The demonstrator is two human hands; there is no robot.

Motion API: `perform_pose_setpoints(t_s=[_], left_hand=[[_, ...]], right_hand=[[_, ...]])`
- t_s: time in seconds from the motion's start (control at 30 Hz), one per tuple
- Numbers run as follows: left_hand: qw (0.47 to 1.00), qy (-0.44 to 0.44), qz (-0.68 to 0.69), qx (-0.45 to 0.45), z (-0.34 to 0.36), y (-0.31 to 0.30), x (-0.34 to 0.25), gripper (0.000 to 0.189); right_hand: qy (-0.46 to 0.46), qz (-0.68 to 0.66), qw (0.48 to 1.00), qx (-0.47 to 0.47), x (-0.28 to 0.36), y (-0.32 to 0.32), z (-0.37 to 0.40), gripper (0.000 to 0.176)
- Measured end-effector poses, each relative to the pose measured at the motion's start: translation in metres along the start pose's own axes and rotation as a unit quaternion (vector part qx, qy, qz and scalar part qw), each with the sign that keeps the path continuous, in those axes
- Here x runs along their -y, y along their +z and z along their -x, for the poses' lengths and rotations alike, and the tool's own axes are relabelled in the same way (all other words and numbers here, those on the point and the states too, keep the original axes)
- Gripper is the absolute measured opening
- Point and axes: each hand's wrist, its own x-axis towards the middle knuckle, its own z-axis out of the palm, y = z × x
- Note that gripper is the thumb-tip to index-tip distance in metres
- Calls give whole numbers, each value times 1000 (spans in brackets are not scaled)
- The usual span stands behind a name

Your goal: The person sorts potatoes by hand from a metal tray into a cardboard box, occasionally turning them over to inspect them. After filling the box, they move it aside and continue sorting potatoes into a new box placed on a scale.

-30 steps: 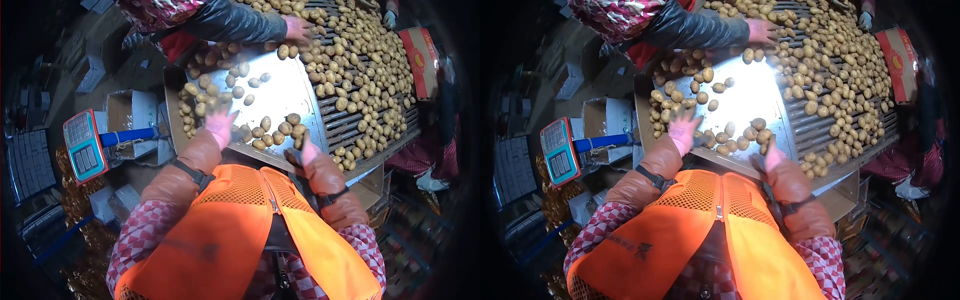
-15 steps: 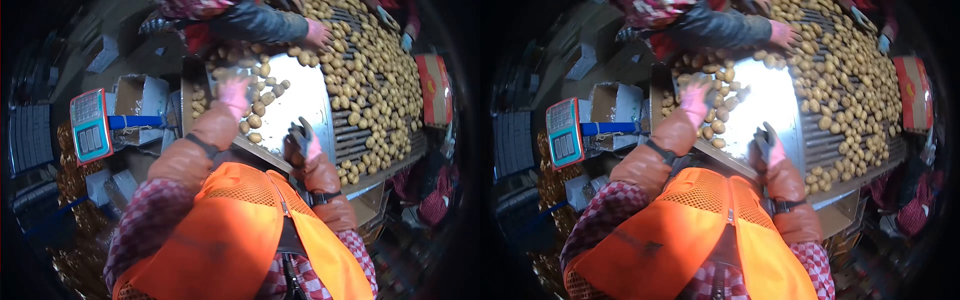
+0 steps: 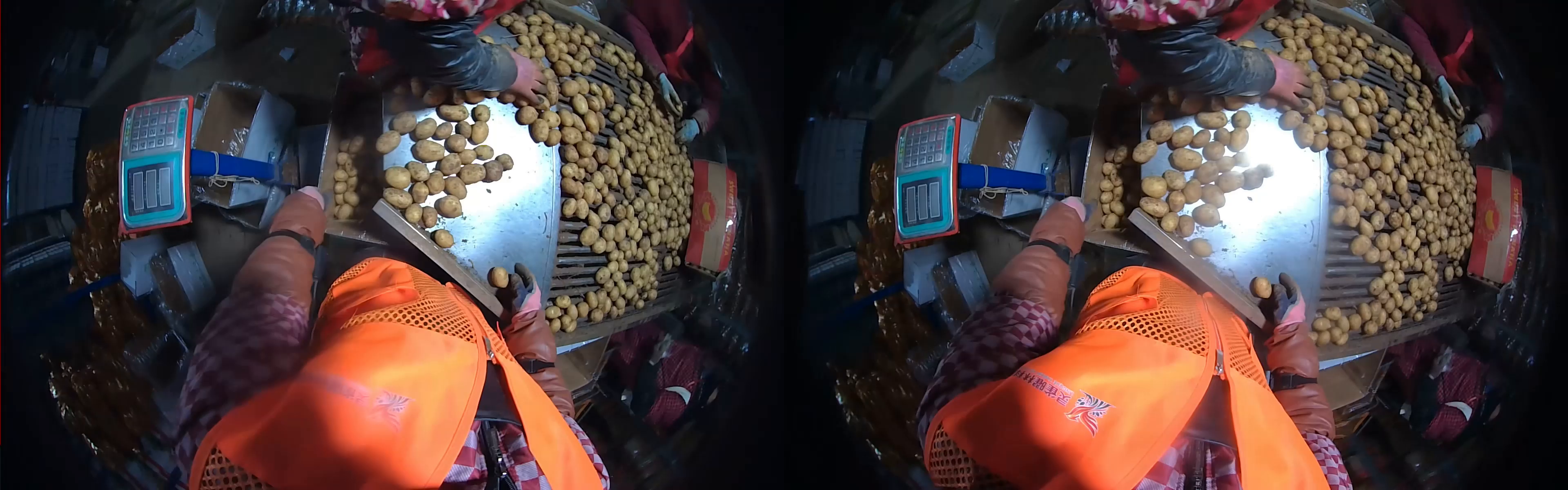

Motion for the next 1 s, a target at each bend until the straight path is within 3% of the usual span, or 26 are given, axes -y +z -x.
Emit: perform_pose_setpoints(t_s=[0.13, 0.27, 0.37, 0.4, 0.43, 0.5, 0.53, 0.6, 0.67, 0.8, 0.87, 0.93, 0.97, 1.0], left_hand=[[991, 8, -30, 128, 4, 21, 10, 32], [991, 54, -70, 98, -10, 86, 34, 27], [994, 15, -1, 106, 20, 67, 38, 29], [960, 200, -149, 126, 84, -22, 18, 27], [963, 190, -148, 122, 72, -8, 15, 27], [966, -104, -4, 238, 29, 25, 21, 32], [966, -118, 2, 230, 30, 26, 26, 32], [996, -35, 61, 57, 40, 31, 34, 33], [997, -40, 65, 21, 42, 32, 37, 37], [991, -57, 111, -37, 40, 33, 24, 49], [984, 34, 47, -171, 69, -1, -10, 55], [921, 164, 95, -342, 64, -1, -49, 50], [893, 214, 119, -378, 81, -15, -79, 50], [890, 269, 203, -307, 83, -11, -107, 48]], right_hand=[[2, 26, 1000, -14, -6, -8, -8, 47], [24, 2, 1000, -11, 0, -10, -7, 45], [-12, -4, 1000, 10, -21, -21, -18, 46], [-120, 196, 973, -11, -64, -48, -42, 50], [-123, 195, 973, 0, -72, -62, -41, 50], [-116, 144, 982, 40, -78, -65, -54, 71], [-8, 15, 998, 60, -18, -25, -15, 72], [-13, 7, 998, 65, -30, -31, -26, 72], [9, -44, 995, 84, -23, -34, -29, 67], [3, -20, 997, 68, -1, -19, -19, 62], [-8, 12, 998, 63, -6, -24, -25, 61], [-21, 40, 997, 55, -26, -39, -42, 61], [-69, 40, 994, 70, -46, -50, -56, 60], [-115, 41, 989, 81, -67, -64, -66, 59]])
